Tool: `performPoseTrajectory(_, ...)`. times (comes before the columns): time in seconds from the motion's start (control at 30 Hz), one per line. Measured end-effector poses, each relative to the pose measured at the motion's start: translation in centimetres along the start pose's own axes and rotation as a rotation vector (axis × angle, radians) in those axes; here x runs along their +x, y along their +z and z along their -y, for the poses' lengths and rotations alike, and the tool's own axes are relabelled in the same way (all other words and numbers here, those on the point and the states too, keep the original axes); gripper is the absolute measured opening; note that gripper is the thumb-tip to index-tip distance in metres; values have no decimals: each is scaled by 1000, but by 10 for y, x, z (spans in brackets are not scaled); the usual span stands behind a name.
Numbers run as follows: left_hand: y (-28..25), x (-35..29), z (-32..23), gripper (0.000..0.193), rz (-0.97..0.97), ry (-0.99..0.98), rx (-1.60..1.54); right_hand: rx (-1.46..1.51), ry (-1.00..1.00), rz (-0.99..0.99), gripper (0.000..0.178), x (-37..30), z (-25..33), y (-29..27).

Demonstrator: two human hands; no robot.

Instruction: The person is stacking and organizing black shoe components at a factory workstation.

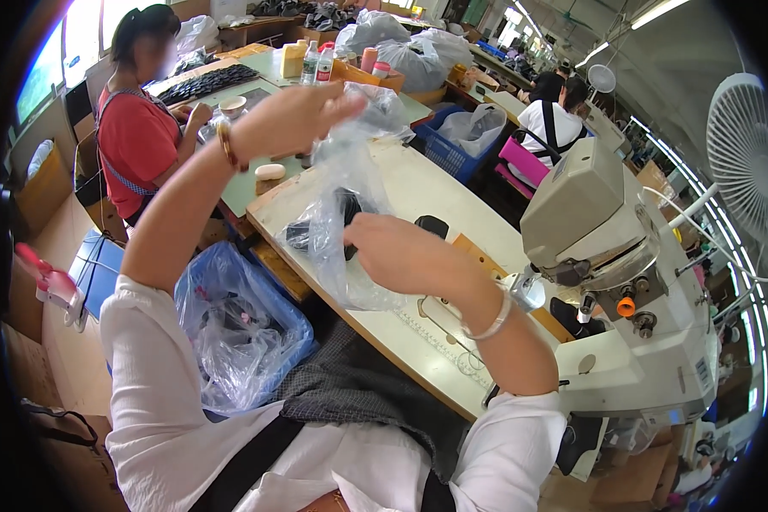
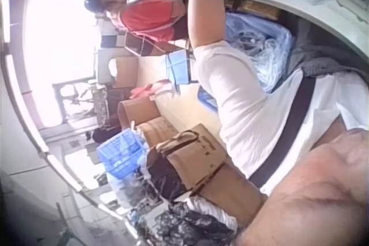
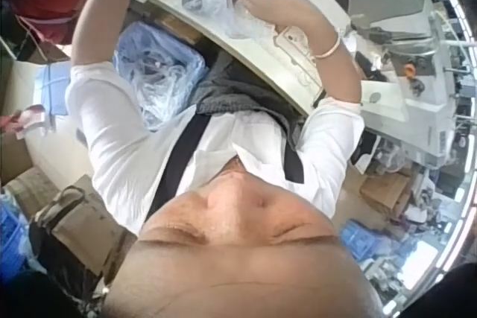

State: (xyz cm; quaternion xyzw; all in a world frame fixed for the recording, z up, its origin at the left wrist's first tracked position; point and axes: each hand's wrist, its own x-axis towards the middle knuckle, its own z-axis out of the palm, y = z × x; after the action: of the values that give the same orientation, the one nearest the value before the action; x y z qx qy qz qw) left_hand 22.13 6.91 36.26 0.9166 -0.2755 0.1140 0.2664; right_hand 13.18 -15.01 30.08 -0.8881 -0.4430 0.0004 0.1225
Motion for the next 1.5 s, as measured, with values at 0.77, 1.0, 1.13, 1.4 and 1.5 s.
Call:
performPoseTrajectory(0.77, 36, -59, 2, 31, 54, 167, -1466, 646, 532, -208, 59, 116, -45, 86)
performPoseTrajectory(1.0, 45, -51, 12, 23, 179, 384, -1332, 120, 461, 175, 77, 126, -75, 91)
performPoseTrajectory(1.13, 68, -52, 61, 26, -47, 269, -1253, -192, 405, 346, 88, 134, -117, 96)
performPoseTrajectory(1.4, 240, -61, 208, 37, -168, -573, -900, -189, 600, 431, 119, 142, -125, 121)
performPoseTrajectory(1.5, 244, -57, 203, 41, -150, -579, -1062, -314, 511, 271, 117, 124, -108, 123)
